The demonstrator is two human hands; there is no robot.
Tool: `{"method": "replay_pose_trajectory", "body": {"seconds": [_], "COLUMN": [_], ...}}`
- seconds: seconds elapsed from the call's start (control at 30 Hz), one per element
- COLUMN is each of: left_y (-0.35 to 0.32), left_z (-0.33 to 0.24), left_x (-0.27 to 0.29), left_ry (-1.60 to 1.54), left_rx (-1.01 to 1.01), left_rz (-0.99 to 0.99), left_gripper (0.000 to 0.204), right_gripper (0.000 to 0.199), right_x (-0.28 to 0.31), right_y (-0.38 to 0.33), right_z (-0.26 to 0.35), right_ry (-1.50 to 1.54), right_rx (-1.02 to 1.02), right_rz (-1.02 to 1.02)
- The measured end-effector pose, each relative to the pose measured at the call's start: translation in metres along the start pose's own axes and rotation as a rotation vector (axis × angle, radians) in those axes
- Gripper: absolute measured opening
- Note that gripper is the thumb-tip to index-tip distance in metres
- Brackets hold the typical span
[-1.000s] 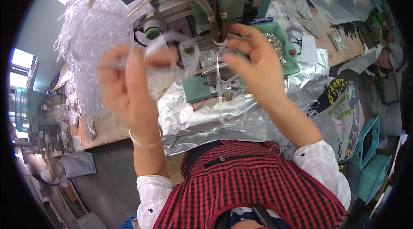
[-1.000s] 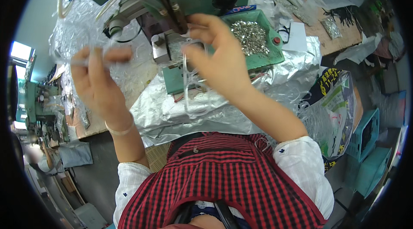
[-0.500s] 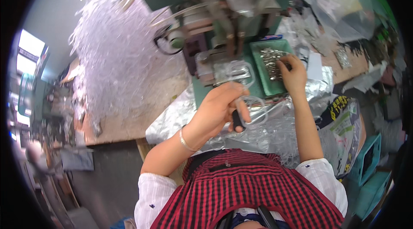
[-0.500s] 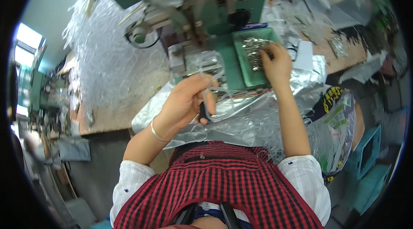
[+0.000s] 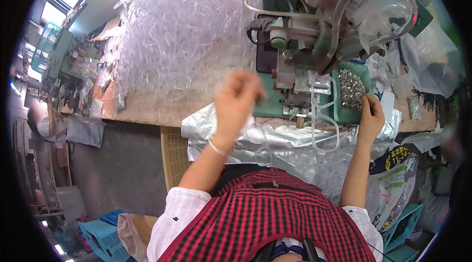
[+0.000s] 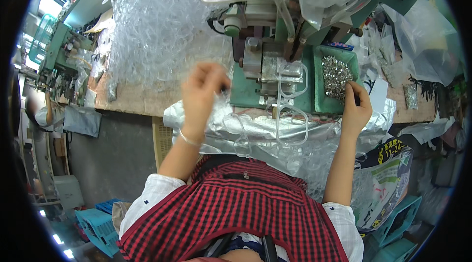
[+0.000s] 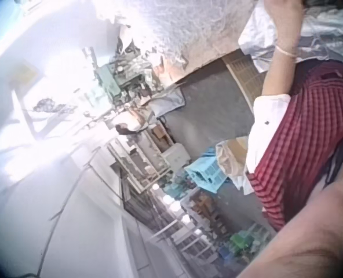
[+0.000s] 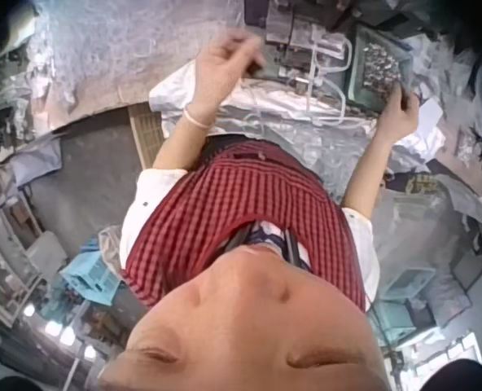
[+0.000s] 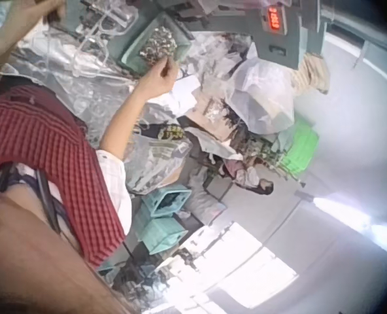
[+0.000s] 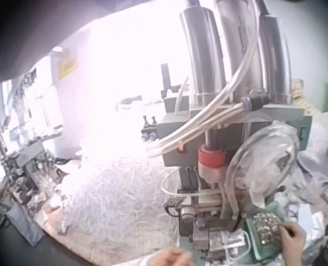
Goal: The person repeatedly picks up clear plastic hangers and metal hooks, inserts the hooks into the hanger slots using a small press machine, and places the finished hangers into a basket. The process is repeated continuously.
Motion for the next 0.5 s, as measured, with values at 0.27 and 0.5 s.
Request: {"method": "replay_pose_trajectory", "body": {"seconds": [0.27,0.5], "left_y": [0.12,0.135], "left_z": [0.014,0.022], "left_x": [0.002,-0.006], "left_ry": [0.68,0.621], "left_rx": [-0.695,-0.608], "left_rz": [-0.11,-0.174], "left_gripper": [0.026,0.025], "right_gripper": [0.019,0.016], "right_x": [-0.027,-0.019], "right_y": [0.001,-0.007], "right_z": [0.035,0.028], "right_ry": [0.071,0.071], "right_rx": [-0.033,-0.06], "right_rz": [0.191,0.17]}}
Point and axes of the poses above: each hand's wrist, its own y-axis towards the middle knuckle, its own x-axis out of the back of the hand, z = x × y, the point moved 6 cm from there along y, towards the middle knuckle, and after that the axes turned 6 degrees about -x, right-handed, at the moved point
